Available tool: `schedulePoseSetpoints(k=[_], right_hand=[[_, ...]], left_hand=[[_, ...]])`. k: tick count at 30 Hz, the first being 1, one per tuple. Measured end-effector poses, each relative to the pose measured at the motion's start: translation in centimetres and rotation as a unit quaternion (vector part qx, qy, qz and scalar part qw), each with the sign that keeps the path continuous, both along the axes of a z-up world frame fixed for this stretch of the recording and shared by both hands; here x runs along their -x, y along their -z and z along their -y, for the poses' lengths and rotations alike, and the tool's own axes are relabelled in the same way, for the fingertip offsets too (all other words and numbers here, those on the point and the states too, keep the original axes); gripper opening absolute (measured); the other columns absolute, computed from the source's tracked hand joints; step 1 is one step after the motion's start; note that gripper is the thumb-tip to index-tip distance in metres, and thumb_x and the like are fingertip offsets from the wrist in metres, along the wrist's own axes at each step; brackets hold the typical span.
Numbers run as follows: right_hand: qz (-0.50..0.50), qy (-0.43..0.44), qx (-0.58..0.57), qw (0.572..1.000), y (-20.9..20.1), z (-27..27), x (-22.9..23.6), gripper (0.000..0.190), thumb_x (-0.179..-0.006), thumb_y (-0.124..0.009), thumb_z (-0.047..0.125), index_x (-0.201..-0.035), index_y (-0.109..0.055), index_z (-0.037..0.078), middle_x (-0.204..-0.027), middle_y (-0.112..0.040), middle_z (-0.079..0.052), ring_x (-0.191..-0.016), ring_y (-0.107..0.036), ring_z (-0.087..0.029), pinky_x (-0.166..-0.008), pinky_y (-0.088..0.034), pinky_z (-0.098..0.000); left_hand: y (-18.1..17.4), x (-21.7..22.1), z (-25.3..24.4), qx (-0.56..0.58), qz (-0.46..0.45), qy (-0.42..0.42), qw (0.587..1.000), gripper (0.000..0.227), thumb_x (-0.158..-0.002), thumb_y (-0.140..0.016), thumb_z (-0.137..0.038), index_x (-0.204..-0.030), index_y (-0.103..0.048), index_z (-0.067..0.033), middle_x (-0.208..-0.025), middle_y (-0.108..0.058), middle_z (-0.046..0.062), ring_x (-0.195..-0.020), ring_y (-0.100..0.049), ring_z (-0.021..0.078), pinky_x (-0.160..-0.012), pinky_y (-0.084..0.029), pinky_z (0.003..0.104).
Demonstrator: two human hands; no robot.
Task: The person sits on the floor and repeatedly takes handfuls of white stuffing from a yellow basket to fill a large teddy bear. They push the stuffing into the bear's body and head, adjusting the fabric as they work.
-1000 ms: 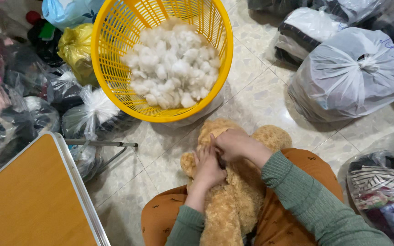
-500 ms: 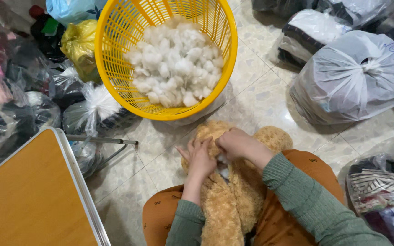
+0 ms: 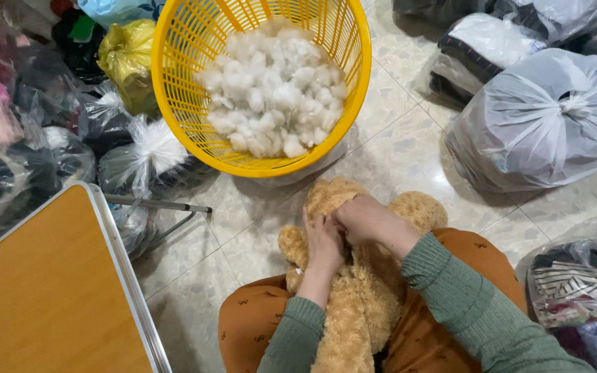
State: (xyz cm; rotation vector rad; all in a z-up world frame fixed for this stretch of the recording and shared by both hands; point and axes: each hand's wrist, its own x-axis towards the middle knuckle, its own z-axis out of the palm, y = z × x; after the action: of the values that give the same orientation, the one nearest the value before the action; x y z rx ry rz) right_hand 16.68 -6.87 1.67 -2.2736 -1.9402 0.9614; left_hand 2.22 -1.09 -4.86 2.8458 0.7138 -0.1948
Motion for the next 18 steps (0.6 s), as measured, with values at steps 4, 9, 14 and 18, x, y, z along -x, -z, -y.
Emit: schedulePoseSetpoints(k=[4,9,14,18], right_hand=[[0.012,-0.011,-0.028,0.999,0.4,0.3,-0.2,0.008,-0.082,-0.068,0.017,-0.085,-0.072,0.010,-0.081,-0.073,-0.010,-0.079,-0.073,-0.027,-0.082,-0.055,-0.0416],[0.018,-0.008,-0.107,0.994,1.0,0.3,0.6,0.011,-0.078,-0.073,0.023,-0.085,-0.074,0.015,-0.083,-0.074,-0.010,-0.085,-0.072,-0.030,-0.083,-0.053,-0.0436],[0.031,0.016,-0.068,0.997,0.9,-0.1,0.7,0.024,-0.070,-0.081,0.030,-0.086,-0.072,0.014,-0.082,-0.074,-0.009,-0.085,-0.073,-0.028,-0.088,-0.051,-0.0432],[0.039,0.016,-0.052,0.998,0.6,0.2,0.4,0.022,-0.068,-0.081,0.027,-0.085,-0.074,0.014,-0.082,-0.073,-0.009,-0.085,-0.073,-0.028,-0.089,-0.051,-0.0424]], left_hand=[[1.8,-0.1,-1.1,-0.019,0.112,-0.069,0.991,0.026,-0.093,-0.063,-0.001,-0.102,-0.080,-0.0184,-0.114,-0.067,0.009,-0.125,-0.054,0.0298,-0.130,-0.012,0.059],[-0.7,-0.3,-2.2,-0.009,0.082,-0.199,0.977,0.046,-0.100,-0.058,0.000,-0.140,-0.069,-0.0218,-0.119,-0.061,0.015,-0.121,-0.051,0.0325,-0.119,-0.026,0.053],[-6.3,-0.3,-2.7,0.084,-0.081,-0.187,0.975,0.080,-0.082,-0.073,-0.012,-0.156,-0.044,-0.0236,-0.145,-0.048,0.014,-0.143,-0.033,0.0329,-0.124,-0.010,0.054],[-9.6,0.3,-2.7,0.186,-0.133,-0.089,0.969,0.104,-0.078,-0.084,-0.022,-0.159,-0.018,-0.0206,-0.164,-0.020,0.012,-0.156,0.000,0.0353,-0.119,0.018,0.061]])
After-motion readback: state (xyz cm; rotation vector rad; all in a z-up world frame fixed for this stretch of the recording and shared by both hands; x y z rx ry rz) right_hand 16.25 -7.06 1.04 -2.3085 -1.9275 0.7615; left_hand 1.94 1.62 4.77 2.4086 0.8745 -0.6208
